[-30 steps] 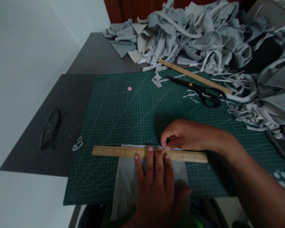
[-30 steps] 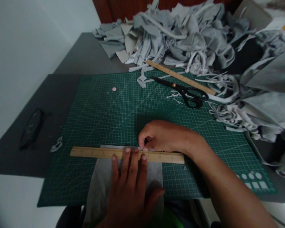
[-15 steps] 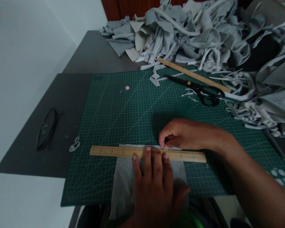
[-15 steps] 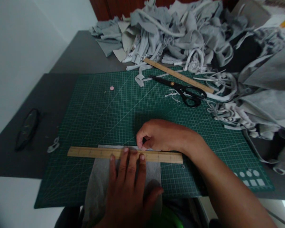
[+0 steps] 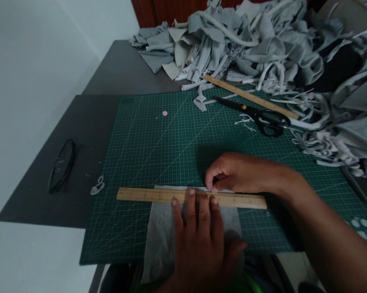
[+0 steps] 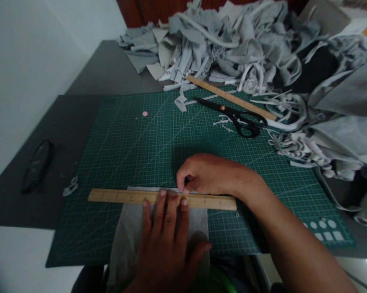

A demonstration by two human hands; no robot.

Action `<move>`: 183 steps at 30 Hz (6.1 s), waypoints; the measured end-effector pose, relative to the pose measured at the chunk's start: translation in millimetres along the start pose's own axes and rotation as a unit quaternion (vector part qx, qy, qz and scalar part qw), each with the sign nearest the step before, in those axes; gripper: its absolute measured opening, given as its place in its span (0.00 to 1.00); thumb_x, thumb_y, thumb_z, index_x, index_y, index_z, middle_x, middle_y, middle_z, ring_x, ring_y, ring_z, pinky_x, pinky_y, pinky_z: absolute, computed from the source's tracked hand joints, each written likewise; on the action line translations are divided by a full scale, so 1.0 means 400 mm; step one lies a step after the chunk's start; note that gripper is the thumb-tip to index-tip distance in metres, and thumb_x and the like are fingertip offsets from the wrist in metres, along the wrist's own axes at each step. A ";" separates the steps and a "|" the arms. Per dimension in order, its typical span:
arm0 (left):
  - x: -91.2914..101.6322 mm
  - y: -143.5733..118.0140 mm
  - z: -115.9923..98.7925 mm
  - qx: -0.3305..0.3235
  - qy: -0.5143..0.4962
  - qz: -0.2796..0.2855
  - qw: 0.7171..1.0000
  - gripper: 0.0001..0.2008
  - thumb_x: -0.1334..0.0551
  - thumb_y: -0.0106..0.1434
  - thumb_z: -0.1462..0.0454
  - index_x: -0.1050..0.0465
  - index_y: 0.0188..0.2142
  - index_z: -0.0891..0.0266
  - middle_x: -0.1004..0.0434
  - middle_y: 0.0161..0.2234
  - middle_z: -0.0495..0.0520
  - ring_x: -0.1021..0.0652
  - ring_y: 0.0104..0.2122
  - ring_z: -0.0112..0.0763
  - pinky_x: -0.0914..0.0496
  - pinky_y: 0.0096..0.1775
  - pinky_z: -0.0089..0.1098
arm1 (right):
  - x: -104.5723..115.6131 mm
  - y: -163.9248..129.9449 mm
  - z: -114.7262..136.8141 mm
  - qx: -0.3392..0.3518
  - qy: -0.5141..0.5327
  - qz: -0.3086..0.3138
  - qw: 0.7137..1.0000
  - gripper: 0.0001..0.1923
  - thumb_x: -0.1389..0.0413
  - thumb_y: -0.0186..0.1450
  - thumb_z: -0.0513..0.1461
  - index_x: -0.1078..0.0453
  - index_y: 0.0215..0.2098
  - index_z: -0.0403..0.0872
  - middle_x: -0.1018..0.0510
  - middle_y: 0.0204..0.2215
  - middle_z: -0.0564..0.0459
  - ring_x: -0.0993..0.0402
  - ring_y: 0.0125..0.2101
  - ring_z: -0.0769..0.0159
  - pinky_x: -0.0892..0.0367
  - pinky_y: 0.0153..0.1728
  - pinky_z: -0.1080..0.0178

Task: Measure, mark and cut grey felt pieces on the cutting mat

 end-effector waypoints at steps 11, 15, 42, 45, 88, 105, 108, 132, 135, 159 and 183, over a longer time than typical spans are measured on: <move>0.004 0.003 -0.002 -0.005 0.006 -0.004 1.000 0.38 0.48 0.73 0.41 0.29 0.62 0.75 0.32 0.66 0.74 0.38 0.69 0.68 0.59 0.71 0.64 | 0.000 -0.001 0.002 -0.004 -0.005 0.008 1.000 0.10 0.41 0.64 0.33 0.16 0.37 0.47 0.17 0.27 0.57 0.25 0.27 0.68 0.40 0.31 0.66; 0.006 0.002 -0.007 -0.013 0.020 -0.005 1.000 0.40 0.49 0.73 0.39 0.29 0.62 0.75 0.31 0.65 0.74 0.38 0.69 0.68 0.60 0.71 0.64 | -0.007 -0.001 -0.006 -0.006 0.010 0.007 1.000 0.11 0.42 0.64 0.34 0.16 0.36 0.48 0.16 0.29 0.56 0.23 0.29 0.67 0.38 0.31 0.66; -0.006 -0.013 -0.019 -0.042 0.086 -0.003 0.995 0.53 0.49 0.63 0.27 0.26 0.61 0.74 0.32 0.67 0.71 0.41 0.70 0.68 0.62 0.70 0.65 | 0.014 -0.014 -0.004 -0.006 -0.023 -0.050 0.998 0.17 0.37 0.66 0.47 0.21 0.50 0.49 0.23 0.31 0.55 0.29 0.29 0.64 0.40 0.29 0.65; -0.008 -0.013 -0.018 -0.044 0.101 0.026 0.994 0.53 0.49 0.63 0.28 0.29 0.63 0.74 0.32 0.67 0.72 0.40 0.69 0.67 0.59 0.70 0.64 | 0.020 -0.015 0.003 0.005 -0.016 -0.055 0.998 0.19 0.39 0.68 0.48 0.22 0.52 0.46 0.23 0.33 0.53 0.30 0.31 0.64 0.37 0.31 0.64; -0.084 -0.019 -0.021 -0.043 0.054 0.097 0.993 0.35 0.36 0.63 0.61 0.33 0.65 0.84 0.31 0.64 0.83 0.30 0.66 0.63 0.38 0.68 0.57 | -0.104 0.068 0.203 0.179 -0.102 -0.251 0.946 0.10 0.48 0.75 0.38 0.25 0.48 0.47 0.19 0.44 0.45 0.23 0.46 0.58 0.30 0.49 0.56; -0.074 -0.016 -0.019 -0.041 0.056 0.096 0.993 0.38 0.36 0.62 0.58 0.34 0.68 0.77 0.36 0.69 0.76 0.34 0.69 0.63 0.41 0.68 0.61 | -0.100 0.200 0.247 0.144 -0.285 -0.184 0.930 0.09 0.44 0.70 0.29 0.24 0.42 0.45 0.20 0.36 0.49 0.24 0.37 0.62 0.34 0.40 0.63; -0.068 -0.016 -0.013 -0.028 0.040 0.115 0.992 0.38 0.37 0.64 0.57 0.36 0.69 0.77 0.35 0.69 0.76 0.34 0.69 0.62 0.43 0.68 0.63 | -0.113 0.203 0.261 0.149 -0.304 -0.171 0.925 0.09 0.44 0.69 0.28 0.25 0.36 0.45 0.21 0.34 0.51 0.26 0.36 0.64 0.35 0.39 0.64; -0.073 -0.014 -0.005 -0.015 -0.001 0.157 0.987 0.41 0.36 0.64 0.56 0.40 0.71 0.78 0.40 0.70 0.78 0.40 0.71 0.64 0.54 0.71 0.64 | -0.107 0.130 0.210 0.131 -0.371 -0.143 0.908 0.07 0.42 0.66 0.28 0.27 0.32 0.43 0.24 0.31 0.51 0.30 0.31 0.65 0.41 0.32 0.65; -0.079 -0.014 -0.003 -0.016 -0.002 0.155 0.988 0.42 0.37 0.64 0.56 0.41 0.71 0.78 0.43 0.72 0.76 0.45 0.73 0.64 0.56 0.71 0.64 | -0.100 0.102 0.194 0.130 -0.372 -0.138 0.909 0.08 0.43 0.65 0.27 0.26 0.33 0.43 0.23 0.32 0.50 0.29 0.32 0.64 0.39 0.33 0.65; -0.059 -0.001 0.002 -0.005 0.008 0.124 0.992 0.41 0.37 0.63 0.59 0.41 0.71 0.79 0.46 0.73 0.78 0.47 0.74 0.63 0.57 0.72 0.62 | -0.036 -0.158 0.051 0.067 -0.352 -0.146 0.922 0.16 0.47 0.62 0.22 0.22 0.36 0.44 0.21 0.35 0.48 0.26 0.36 0.62 0.35 0.39 0.63; -0.052 -0.004 0.049 0.024 -0.050 0.099 0.994 0.43 0.44 0.72 0.40 0.39 0.72 0.71 0.41 0.72 0.67 0.41 0.73 0.57 0.46 0.72 0.61 | 0.214 0.019 -0.048 0.056 -0.167 -0.510 0.842 0.10 0.45 0.69 0.32 0.22 0.44 0.45 0.16 0.42 0.42 0.19 0.45 0.55 0.27 0.52 0.52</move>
Point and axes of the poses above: each hand's wrist, its own y-axis towards the middle knuckle, its own x-axis out of the back of the hand, z = x × y, the point moved 10 cm from there along y, towards the middle knuckle
